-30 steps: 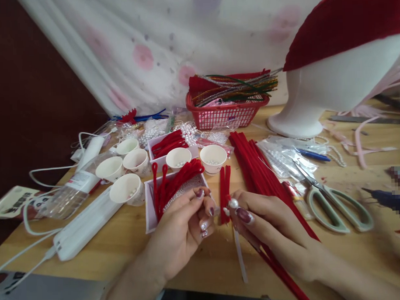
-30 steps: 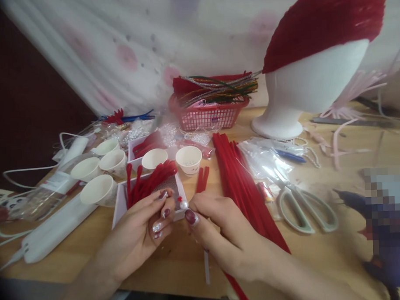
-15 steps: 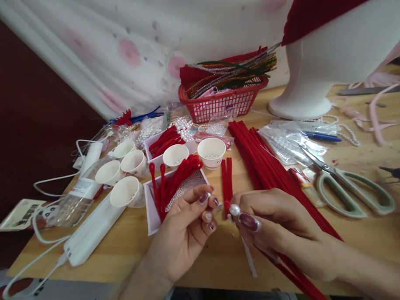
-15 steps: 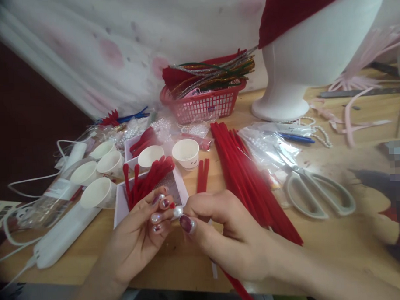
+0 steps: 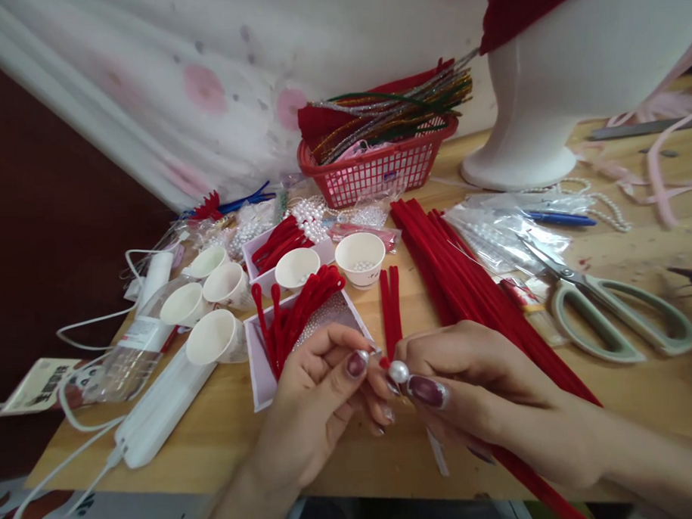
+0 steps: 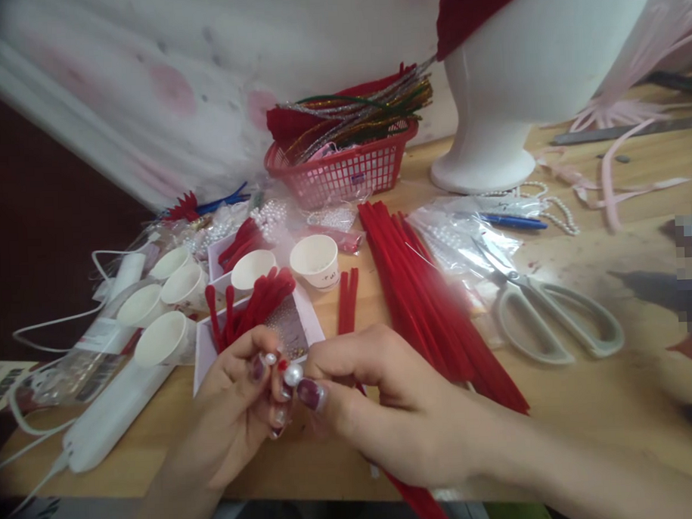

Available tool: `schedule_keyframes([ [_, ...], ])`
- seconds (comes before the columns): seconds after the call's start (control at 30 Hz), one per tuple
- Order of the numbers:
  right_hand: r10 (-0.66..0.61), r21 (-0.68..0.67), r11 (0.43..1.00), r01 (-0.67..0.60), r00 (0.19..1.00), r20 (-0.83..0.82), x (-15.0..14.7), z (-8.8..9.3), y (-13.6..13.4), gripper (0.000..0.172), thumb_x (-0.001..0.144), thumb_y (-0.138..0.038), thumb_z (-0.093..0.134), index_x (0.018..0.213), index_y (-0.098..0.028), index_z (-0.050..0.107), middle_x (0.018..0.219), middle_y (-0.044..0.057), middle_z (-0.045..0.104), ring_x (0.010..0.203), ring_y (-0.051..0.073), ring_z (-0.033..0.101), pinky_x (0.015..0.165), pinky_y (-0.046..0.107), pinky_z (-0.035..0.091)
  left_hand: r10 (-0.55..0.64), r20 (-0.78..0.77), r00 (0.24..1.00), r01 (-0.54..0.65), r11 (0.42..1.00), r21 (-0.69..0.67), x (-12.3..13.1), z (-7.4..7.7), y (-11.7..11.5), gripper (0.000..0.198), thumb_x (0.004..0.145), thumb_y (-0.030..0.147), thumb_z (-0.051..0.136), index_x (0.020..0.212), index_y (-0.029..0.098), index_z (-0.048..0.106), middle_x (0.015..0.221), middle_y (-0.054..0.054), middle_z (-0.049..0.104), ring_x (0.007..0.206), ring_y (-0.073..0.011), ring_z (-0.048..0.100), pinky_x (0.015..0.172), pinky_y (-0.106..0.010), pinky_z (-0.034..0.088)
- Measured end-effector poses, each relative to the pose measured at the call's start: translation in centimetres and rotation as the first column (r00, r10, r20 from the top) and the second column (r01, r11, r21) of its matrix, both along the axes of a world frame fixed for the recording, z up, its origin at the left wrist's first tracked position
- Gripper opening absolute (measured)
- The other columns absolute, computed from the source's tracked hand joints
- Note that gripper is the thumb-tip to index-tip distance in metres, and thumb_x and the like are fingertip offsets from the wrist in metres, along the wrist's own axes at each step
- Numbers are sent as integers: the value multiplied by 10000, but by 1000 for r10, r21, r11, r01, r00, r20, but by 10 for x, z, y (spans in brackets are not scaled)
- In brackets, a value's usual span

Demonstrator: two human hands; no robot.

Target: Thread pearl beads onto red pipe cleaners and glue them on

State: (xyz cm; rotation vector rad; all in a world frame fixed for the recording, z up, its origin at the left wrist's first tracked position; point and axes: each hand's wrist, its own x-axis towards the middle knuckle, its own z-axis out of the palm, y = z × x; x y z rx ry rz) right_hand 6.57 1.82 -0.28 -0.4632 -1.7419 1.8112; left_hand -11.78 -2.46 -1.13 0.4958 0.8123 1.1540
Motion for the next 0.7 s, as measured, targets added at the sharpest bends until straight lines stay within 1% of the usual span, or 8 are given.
schedule_keyframes([
  [0.07, 25, -8, 1000, -25, 1000, -13, 0, 0, 0, 372, 1027, -362, 494, 699, -192, 538, 565, -54, 481, 436, 62, 404, 392, 201, 288, 52, -127, 991, -48, 998, 31, 0, 0, -2, 250, 673, 312, 916, 750, 181, 718, 581, 37, 706, 455, -82, 647, 451, -139, 524],
  [0.17, 35, 10, 999, -35, 999, -33, -1, 0, 1, 407, 1022, -378, 511, 660, -192, 498, 571, -51, 472, 467, 61, 409, 411, 191, 298, 146, -309, 940, -118, 987, 108, -1, 2, -6, 250, 650, 343, 920, 731, 185, 744, 610, 14, 717, 502, -102, 655, 503, -174, 548],
  [0.27, 32, -17, 999, -32, 999, -14, -1, 0, 0, 405, 1018, -365, 512, 653, -198, 460, 573, -53, 452, 455, 56, 405, 387, 178, 292, 189, -401, 896, -129, 977, 172, -2, 5, -9, 227, 663, 359, 909, 731, 193, 769, 645, -14, 736, 541, -131, 666, 536, -214, 557],
  [0.37, 54, -38, 998, -54, 999, 9, -1, -1, -1, 387, 1019, -361, 501, 669, -200, 469, 571, -57, 442, 429, 54, 421, 360, 169, 294, 191, -424, 885, -108, 971, 213, -2, 7, -9, 140, 699, 300, 893, 729, 211, 790, 679, -19, 745, 564, -140, 672, 553, -230, 561],
  [0.43, 63, -38, 997, -63, 998, 15, -1, 0, 0, 389, 1018, -371, 503, 670, -199, 479, 576, -51, 464, 430, 55, 425, 361, 172, 297, 195, -425, 884, -95, 965, 243, -1, 8, -8, 85, 716, 252, 882, 731, 224, 803, 692, -16, 745, 572, -139, 677, 559, -228, 563],
  [0.53, 61, -56, 997, -61, 998, 12, -2, 2, 0, 375, 1012, -339, 503, 664, -202, 473, 578, -49, 467, 440, 59, 421, 374, 176, 296, 223, -427, 877, -97, 950, 296, -1, 8, -7, 55, 732, 225, 869, 735, 241, 816, 690, -10, 744, 576, -131, 682, 567, -217, 570],
  [0.6, 56, -57, 997, -56, 998, 8, -2, 2, 1, 360, 1002, -320, 516, 666, -202, 468, 565, -61, 433, 440, 59, 412, 382, 176, 291, 249, -430, 868, -81, 925, 371, -3, 5, -6, 42, 756, 214, 852, 763, 245, 823, 714, -16, 756, 602, -135, 692, 580, -214, 582],
  [0.7, 67, -39, 997, -66, 998, 18, -2, 2, 1, 352, 993, -318, 531, 669, -192, 479, 555, -63, 427, 455, 61, 406, 401, 181, 283, 274, -432, 859, -22, 864, 504, -7, 0, -6, 73, 819, 191, 799, 845, 253, 827, 784, -17, 776, 673, -131, 708, 615, -197, 593],
])
